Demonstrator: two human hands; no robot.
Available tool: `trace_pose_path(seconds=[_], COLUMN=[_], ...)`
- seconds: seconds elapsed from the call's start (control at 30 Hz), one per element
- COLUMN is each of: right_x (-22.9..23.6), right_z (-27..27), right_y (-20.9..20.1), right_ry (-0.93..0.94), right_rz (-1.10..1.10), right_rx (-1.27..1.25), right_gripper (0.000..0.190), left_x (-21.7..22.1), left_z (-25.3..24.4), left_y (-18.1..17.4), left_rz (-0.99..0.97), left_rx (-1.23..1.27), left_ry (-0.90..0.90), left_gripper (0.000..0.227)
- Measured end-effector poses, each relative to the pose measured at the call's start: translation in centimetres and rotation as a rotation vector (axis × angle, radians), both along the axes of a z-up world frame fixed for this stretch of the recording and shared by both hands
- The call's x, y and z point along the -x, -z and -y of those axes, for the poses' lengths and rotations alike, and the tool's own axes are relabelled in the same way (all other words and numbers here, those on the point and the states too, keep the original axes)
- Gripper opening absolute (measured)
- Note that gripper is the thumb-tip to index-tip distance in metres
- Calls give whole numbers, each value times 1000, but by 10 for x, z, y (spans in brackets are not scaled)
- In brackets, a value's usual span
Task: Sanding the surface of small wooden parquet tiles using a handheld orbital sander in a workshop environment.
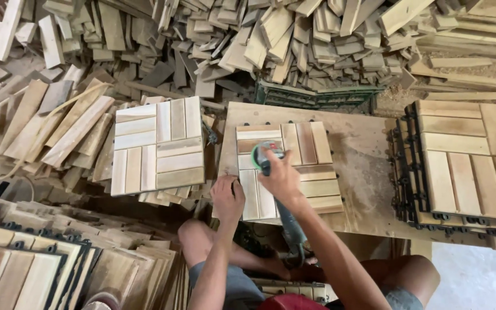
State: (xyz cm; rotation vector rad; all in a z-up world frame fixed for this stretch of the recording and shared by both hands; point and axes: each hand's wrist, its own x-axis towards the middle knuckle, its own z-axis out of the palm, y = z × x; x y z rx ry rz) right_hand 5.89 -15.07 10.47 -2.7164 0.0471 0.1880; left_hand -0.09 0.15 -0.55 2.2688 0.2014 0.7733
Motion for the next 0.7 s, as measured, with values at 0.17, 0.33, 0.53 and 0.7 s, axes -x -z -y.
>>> trace_pose_path(seconds=[0.17,0.33,0.53,0.7], right_x=[0,-8,-25,-19], right_z=[63,124,160,91], right_y=[-3,-17,-15,-48], right_ry=[111,225,328,305], right_rz=[87,97,78,5], right_rx=[-46,41,-21,-1], right_gripper=[68,68,77,68], left_x=[6,2,2,0], left_z=[2,3,3,4], left_y=[-11,-8,-4,-8], left_rz=[-15,-9,4,2], left_rx=[17,-14,-53,-47], left_ry=[14,-13,-29,-41], left_gripper=[8,8,10,11])
